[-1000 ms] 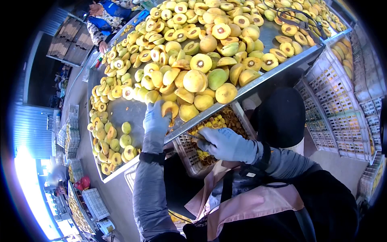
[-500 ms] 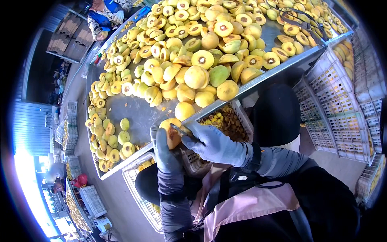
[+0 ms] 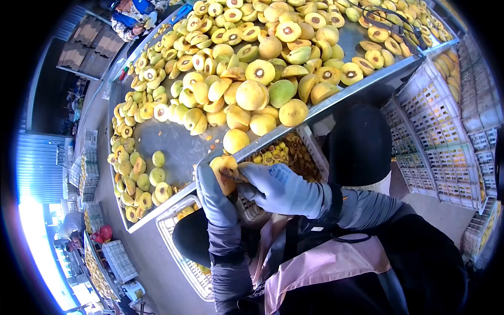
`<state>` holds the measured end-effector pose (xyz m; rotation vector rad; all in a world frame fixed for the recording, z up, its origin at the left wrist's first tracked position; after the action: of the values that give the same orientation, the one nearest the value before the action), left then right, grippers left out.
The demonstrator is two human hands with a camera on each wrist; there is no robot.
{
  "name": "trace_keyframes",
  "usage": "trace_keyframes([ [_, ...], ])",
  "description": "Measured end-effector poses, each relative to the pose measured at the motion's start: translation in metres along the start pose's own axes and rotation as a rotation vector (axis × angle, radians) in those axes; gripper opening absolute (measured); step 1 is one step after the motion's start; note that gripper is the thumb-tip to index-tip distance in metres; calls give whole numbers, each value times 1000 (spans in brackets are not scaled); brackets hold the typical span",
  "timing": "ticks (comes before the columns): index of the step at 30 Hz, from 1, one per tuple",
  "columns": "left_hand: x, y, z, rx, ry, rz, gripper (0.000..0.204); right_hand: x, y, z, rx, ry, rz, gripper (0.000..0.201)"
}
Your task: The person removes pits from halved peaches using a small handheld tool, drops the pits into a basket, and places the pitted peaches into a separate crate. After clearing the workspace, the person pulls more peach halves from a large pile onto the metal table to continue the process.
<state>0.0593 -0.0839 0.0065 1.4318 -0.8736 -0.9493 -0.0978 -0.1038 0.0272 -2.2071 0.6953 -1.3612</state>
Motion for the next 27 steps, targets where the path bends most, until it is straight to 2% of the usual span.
trace_keyframes([
  [1,2,3,-3,2,0,-4,53,-3,-1,1,-21,-44,2,28],
  [3,4,17,2,421,-97,208,54,-6,-2,0,-41,-89,8,29],
  [4,4,15,2,423,-99,205,54,-5,-4,-2,-50,-108,-24,30],
  [6,5,-1,-4,89,-12,-8,52,-6,-4,-1,-56,-125,-51,31],
  [12,0,-2,-3,74,97,27,45,-10,14,16,196,-288,124,33],
  [14,-4,3,0,129,134,73,44,-11,21,23,437,-279,187,30],
  [15,-7,6,1,181,170,120,43,-5,21,19,438,-278,186,30],
  [17,-10,5,6,157,175,131,43,-11,25,32,912,-610,654,31],
  [18,-11,5,8,131,181,141,43,-11,26,31,912,-609,651,31],
  [20,-11,0,9,92,177,152,43,-28,26,35,1315,-639,999,32],
  [21,-11,0,10,52,173,161,43,-32,29,33,1312,-639,998,32],
  [22,-11,1,9,50,173,165,43,-33,31,30,1326,-615,922,31],
  [23,-11,0,9,-20,135,120,44,-33,31,29,1338,-594,844,32],
  [24,-10,0,9,-89,98,76,44,-30,28,29,1464,-558,819,38],
  [25,-11,3,6,-91,102,85,44,-29,29,25,1461,-565,810,38],
  [27,-21,-9,-5,-490,142,-239,47,-30,13,21,1850,-666,961,42],
])
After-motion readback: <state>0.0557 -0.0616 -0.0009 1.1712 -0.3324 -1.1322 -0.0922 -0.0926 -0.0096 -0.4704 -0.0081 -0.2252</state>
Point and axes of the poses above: each hand's wrist, its own x-axis towards the middle knuckle, its own z-axis out of the palm, y = z × x, the point moved 6 cm from there along x, towards the middle knuckle, and after that the axes turned 3 degrees about -z, right-handed, at the moved point
